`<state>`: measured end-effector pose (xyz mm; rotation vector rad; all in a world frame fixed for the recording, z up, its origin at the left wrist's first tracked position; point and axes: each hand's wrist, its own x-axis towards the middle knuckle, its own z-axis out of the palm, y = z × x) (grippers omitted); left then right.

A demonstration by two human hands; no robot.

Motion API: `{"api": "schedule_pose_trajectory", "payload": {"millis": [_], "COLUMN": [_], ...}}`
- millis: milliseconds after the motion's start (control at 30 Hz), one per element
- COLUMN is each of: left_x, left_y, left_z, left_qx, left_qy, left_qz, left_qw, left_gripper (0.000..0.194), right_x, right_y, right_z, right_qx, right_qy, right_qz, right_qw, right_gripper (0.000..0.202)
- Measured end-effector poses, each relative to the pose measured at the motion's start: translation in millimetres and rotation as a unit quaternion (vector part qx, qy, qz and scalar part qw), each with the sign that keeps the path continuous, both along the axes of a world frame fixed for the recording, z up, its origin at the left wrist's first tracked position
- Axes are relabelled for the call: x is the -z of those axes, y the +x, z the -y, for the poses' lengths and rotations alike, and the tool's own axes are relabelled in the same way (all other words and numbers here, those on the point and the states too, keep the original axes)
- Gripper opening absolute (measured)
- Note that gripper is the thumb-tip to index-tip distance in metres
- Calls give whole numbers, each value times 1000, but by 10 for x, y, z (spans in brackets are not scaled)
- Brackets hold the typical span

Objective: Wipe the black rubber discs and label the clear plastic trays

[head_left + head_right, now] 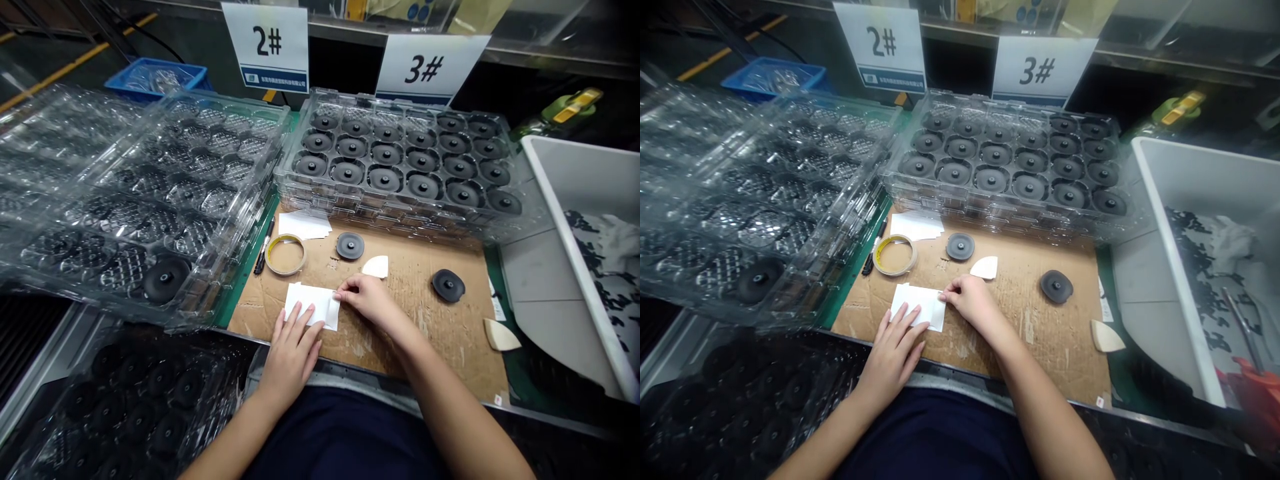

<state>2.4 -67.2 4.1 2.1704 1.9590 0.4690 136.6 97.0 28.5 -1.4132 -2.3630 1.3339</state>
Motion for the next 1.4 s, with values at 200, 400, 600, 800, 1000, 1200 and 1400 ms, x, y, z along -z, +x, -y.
{"api": "schedule_pose_trajectory", "payload": {"millis": [200, 400, 600, 800, 1000, 1200, 1400], "left_x": [11, -5, -12, -11, -26, -34, 19], "left_y": [-2, -1, 0, -2, 3, 19, 22], "left_z": [3, -10, -8, -13, -6, -23, -15], "left_qx": [2, 2, -1, 3, 2, -9, -14], "left_qy": [1, -10, -14, -10, -5, 12, 50], "left_qz": [-10, -24, -19, -22, -24, -19, -24], "left_qw": [1000, 1000, 1000, 1000, 1000, 1000, 998], "left_gripper": [40, 45, 45, 44, 41, 41, 40], "right_x": [0, 3, 73, 39, 3, 17, 64], "right_y": [-29, -32, -15, -22, -94, -109, -121], "right_z": [49, 115, 170, 278, 346, 220, 217], "right_qx": [10, 12, -3, -27, -41, 46, 85], "right_qy": [39, 82, 142, 219, 258, 226, 205], "right_qz": [15, 33, 45, 79, 119, 114, 77], "right_qw": [999, 996, 989, 972, 958, 966, 972], "right_gripper": [5, 6, 8, 14, 15, 58, 34]}}
